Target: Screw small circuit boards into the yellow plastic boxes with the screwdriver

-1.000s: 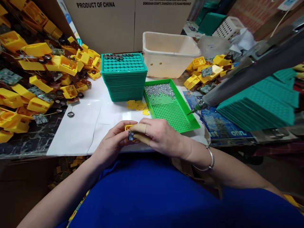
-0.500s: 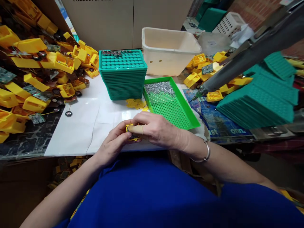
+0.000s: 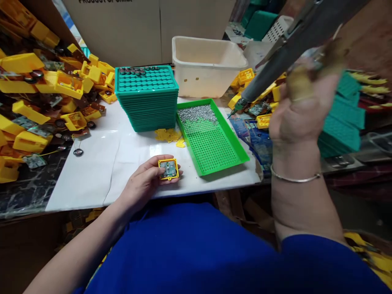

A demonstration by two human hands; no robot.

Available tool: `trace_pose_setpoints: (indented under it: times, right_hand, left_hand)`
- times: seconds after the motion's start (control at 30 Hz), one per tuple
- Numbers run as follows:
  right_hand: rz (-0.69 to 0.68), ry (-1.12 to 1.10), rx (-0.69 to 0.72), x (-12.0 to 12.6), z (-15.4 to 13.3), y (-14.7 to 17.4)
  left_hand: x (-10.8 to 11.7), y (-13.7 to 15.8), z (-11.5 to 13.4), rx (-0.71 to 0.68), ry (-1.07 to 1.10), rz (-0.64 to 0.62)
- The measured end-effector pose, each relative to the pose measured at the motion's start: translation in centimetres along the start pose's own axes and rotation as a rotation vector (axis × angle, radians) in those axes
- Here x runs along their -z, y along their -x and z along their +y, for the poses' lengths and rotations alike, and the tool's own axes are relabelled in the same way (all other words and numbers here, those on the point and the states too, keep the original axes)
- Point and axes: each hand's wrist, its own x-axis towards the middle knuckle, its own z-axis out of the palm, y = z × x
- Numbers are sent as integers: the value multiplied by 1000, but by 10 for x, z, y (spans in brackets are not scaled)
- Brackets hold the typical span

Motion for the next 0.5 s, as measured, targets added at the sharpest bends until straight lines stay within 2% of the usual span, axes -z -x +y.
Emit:
trace_pose_setpoints:
  times: [0.13,0.3,0.5]
  right_hand:
    - [80,-45,-119,-12,4,-15]
    - [226,-244,-197,-24,18,-27]
    - [339,-236,-318,-56,39,-31]
  left_hand:
    - [-9,-9,-2,44,-29,-10]
    - [-19,-23,-5,83,-68,-19]
    - [-20,-27,-6,84,-85,-1]
